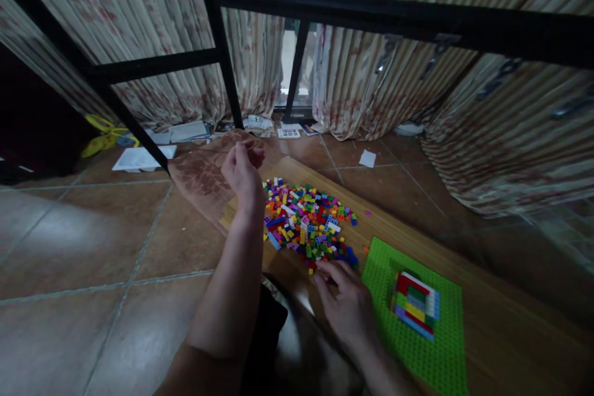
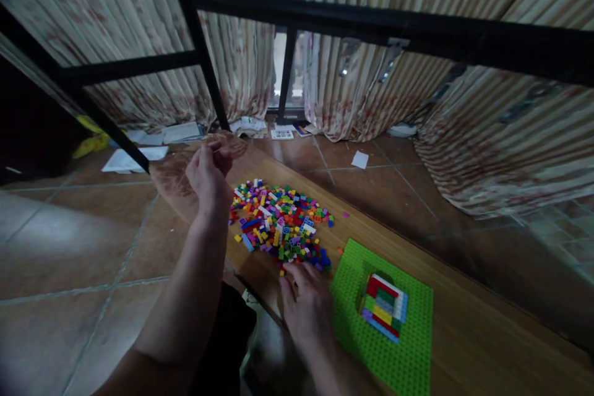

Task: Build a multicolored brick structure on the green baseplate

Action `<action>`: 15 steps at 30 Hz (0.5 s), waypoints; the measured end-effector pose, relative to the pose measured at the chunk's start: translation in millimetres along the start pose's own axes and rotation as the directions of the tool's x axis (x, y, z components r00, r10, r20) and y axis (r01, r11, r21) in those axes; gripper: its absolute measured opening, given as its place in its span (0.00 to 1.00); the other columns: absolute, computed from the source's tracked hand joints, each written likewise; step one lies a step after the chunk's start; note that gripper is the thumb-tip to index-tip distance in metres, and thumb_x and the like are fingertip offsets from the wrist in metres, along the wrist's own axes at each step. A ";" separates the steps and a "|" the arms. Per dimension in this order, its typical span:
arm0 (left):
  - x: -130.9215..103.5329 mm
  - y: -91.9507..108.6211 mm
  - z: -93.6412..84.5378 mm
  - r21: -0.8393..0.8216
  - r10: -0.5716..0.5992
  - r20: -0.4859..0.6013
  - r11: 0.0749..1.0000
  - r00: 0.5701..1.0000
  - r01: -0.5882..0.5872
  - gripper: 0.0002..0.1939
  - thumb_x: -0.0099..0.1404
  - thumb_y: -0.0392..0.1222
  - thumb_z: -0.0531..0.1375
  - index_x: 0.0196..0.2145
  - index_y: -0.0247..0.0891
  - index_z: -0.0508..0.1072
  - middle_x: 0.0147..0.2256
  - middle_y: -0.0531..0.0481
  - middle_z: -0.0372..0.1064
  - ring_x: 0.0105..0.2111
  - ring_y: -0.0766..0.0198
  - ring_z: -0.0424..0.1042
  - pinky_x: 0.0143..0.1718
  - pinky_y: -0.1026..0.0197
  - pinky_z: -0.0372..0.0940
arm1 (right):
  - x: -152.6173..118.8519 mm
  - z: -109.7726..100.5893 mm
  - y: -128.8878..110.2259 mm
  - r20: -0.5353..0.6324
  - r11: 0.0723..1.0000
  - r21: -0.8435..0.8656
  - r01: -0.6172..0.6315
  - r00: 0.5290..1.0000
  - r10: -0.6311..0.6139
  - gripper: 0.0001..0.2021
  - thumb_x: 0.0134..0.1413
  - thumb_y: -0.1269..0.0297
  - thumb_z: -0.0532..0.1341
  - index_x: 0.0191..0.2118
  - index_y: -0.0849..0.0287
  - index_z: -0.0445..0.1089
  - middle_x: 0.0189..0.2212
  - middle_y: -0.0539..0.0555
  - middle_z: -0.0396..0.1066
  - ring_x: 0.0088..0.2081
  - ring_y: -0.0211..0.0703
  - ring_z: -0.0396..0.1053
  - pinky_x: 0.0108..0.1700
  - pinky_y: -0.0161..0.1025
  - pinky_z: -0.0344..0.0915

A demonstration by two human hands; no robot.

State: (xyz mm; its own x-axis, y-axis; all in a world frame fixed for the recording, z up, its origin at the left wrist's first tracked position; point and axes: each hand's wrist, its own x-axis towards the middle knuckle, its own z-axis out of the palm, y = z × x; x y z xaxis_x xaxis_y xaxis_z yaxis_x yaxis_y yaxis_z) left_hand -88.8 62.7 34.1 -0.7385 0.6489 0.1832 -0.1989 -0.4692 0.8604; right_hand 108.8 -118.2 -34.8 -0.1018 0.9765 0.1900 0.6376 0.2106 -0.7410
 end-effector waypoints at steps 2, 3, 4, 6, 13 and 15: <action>1.9 0.9 -3.7 0.004 -0.024 -0.008 1.000 1.000 0.024 0.15 0.67 0.48 0.53 0.32 0.36 0.73 0.23 0.52 0.70 0.22 0.71 0.68 0.26 0.69 0.63 | 13.4 13.1 -3.8 0.011 0.991 -0.125 0.046 0.999 -0.045 0.10 0.59 0.64 0.57 0.45 0.54 0.73 0.39 0.56 0.74 0.42 0.49 0.70 0.45 0.45 0.68; 2.1 1.0 -4.3 0.002 -0.034 -0.010 0.999 0.999 0.034 0.15 0.67 0.47 0.53 0.32 0.36 0.73 0.23 0.52 0.70 0.22 0.71 0.68 0.26 0.69 0.63 | 19.3 17.6 -4.6 0.009 0.980 -0.186 0.070 0.998 -0.069 0.11 0.59 0.64 0.58 0.46 0.54 0.73 0.40 0.56 0.73 0.43 0.50 0.69 0.46 0.46 0.67; 2.1 1.0 -4.5 -0.002 -0.045 -0.011 0.999 0.999 0.045 0.15 0.67 0.47 0.53 0.32 0.36 0.73 0.23 0.52 0.70 0.22 0.71 0.68 0.26 0.69 0.63 | 24.2 21.2 -4.9 0.004 0.966 -0.243 0.090 0.996 -0.092 0.12 0.58 0.65 0.59 0.47 0.55 0.72 0.40 0.57 0.72 0.44 0.51 0.68 0.47 0.47 0.66; 2.2 0.8 -4.2 -0.017 -0.066 -0.003 0.998 0.998 0.066 0.14 0.67 0.48 0.53 0.31 0.36 0.73 0.23 0.52 0.70 0.22 0.71 0.68 0.26 0.69 0.63 | 31.5 27.4 -5.0 0.004 0.934 -0.336 0.121 0.992 -0.127 0.12 0.56 0.65 0.60 0.47 0.55 0.72 0.41 0.57 0.72 0.45 0.53 0.66 0.47 0.48 0.64; 3.4 0.1 -6.5 -0.014 -0.112 0.027 0.994 0.993 0.112 0.15 0.68 0.49 0.54 0.32 0.37 0.73 0.23 0.51 0.70 0.22 0.71 0.68 0.25 0.68 0.63 | 38.6 38.8 4.9 0.056 0.874 -0.440 0.208 0.977 -0.205 0.10 0.59 0.65 0.58 0.44 0.54 0.74 0.41 0.56 0.70 0.43 0.50 0.64 0.46 0.46 0.62; 3.3 -0.1 -7.6 -0.014 -0.115 0.034 0.993 0.993 0.115 0.15 0.68 0.49 0.54 0.32 0.37 0.73 0.24 0.51 0.70 0.23 0.71 0.69 0.26 0.67 0.63 | 38.4 33.6 12.8 0.047 0.862 -0.459 0.212 0.975 -0.216 0.10 0.59 0.67 0.57 0.44 0.54 0.74 0.41 0.56 0.70 0.43 0.49 0.64 0.46 0.46 0.61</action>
State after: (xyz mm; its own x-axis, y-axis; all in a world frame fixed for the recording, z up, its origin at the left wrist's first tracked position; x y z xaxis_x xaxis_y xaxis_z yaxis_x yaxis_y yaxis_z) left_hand -96.1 60.3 31.0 -0.6882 0.7187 0.0993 -0.2920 -0.3997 0.8689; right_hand 87.4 -76.5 -58.6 -0.2722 0.9092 0.3151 0.8791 0.3681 -0.3028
